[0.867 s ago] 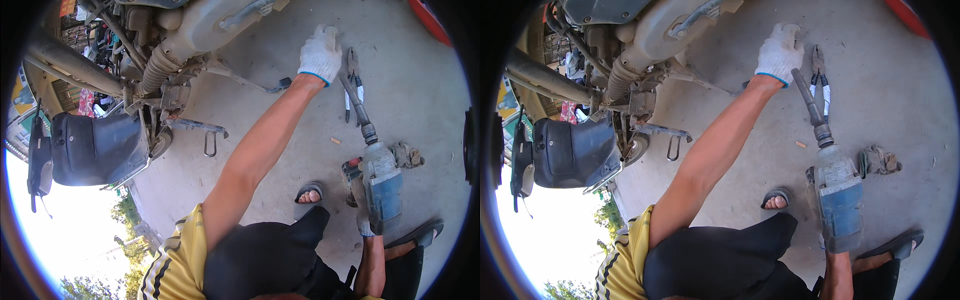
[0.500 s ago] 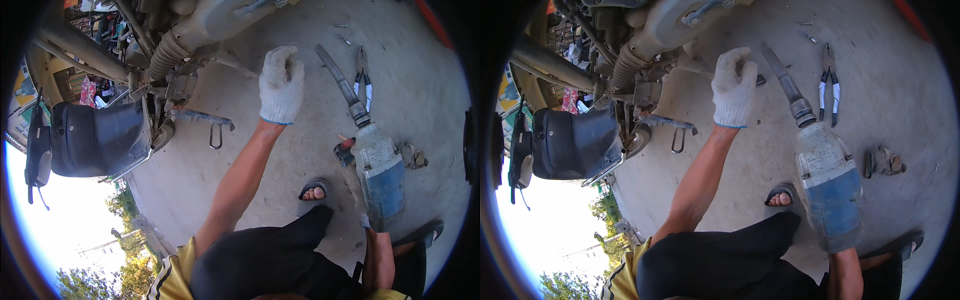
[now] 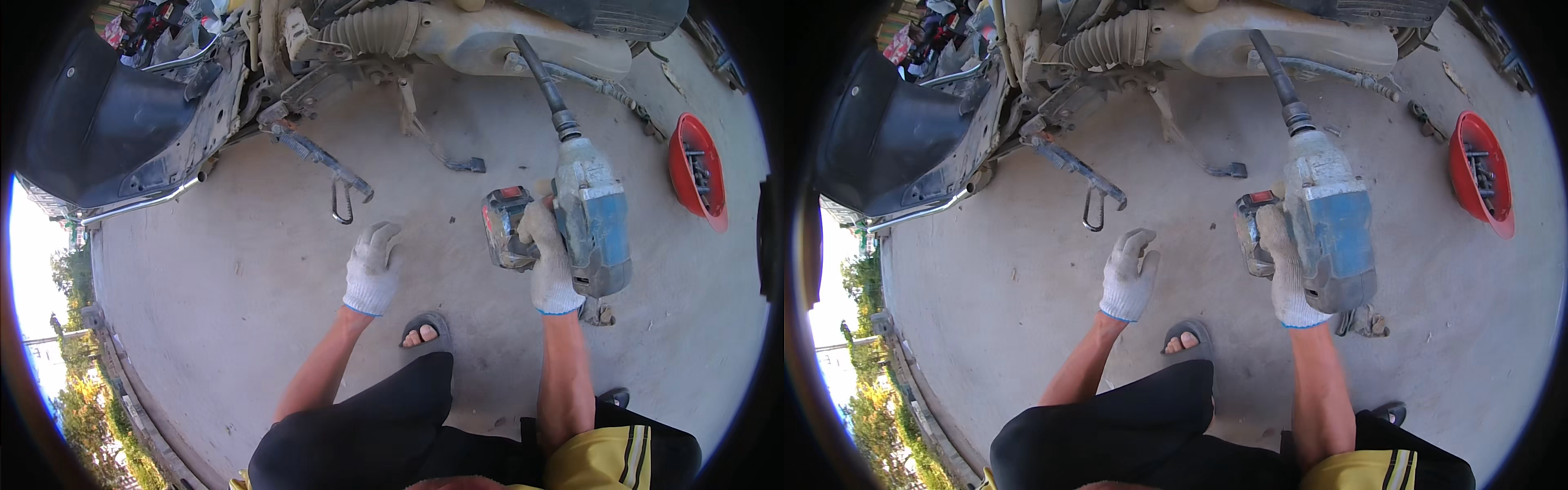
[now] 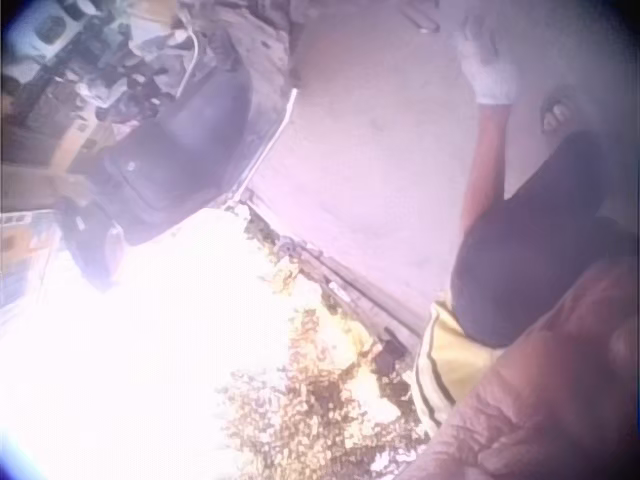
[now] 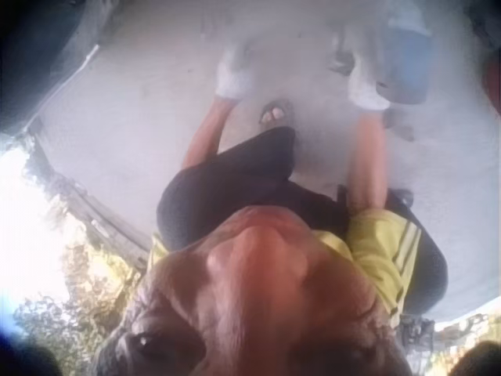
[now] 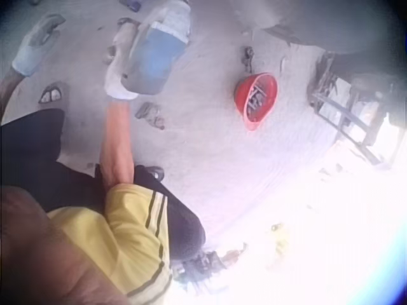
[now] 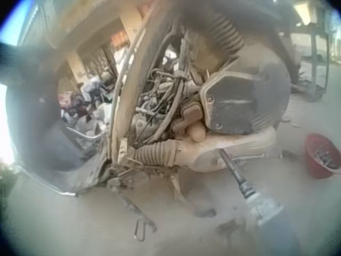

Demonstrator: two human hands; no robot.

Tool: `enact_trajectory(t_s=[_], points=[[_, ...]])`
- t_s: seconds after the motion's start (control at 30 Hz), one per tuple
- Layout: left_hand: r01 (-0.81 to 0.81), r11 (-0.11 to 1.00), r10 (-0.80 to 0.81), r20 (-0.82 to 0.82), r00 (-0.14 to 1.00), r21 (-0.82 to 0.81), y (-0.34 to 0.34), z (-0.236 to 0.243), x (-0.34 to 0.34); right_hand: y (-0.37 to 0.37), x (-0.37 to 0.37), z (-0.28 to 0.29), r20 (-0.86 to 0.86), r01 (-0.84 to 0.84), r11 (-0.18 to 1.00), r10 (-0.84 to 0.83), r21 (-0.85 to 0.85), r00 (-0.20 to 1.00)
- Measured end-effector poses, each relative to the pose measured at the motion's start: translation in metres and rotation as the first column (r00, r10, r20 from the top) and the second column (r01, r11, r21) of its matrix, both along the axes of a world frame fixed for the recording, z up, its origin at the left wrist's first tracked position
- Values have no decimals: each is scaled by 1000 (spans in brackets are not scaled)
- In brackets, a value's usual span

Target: The person removes a motorcycle engine assembly from the frame, sets it on the ground, then uses a cordless impact wrench to remove bolts from the rear wheel area. The person handles the engine, bolts, and tools while working in an outdoor repair area.

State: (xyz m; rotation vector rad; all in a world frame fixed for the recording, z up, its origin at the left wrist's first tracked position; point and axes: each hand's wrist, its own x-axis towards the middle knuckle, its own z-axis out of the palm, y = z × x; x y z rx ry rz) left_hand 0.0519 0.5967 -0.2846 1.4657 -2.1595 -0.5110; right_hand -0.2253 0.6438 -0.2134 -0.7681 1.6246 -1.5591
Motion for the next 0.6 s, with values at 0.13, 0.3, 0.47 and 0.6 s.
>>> enact_trajectory(t_s=[0.13, 0.3, 0.47, 0.6], points=[[-59, 996, 55, 67, 996, 60, 7, -23, 20, -3, 4, -10, 46, -32, 999, 32, -1, 998], [55, 996, -59, 56, 997, 73, 5, -45, 14, -15, 13, -20, -107, -122, 992, 118, -31, 987], [109, 988, -121, 104, 987, 108, 12, -56, -8, -26, 8, -64, -391, -150, 985, 105, -89, 914], [152, 987, -157, 133, 979, 44, 15, -69, -1, -37, 13, -16, 57, -138, 988, 135, 64, 989]])
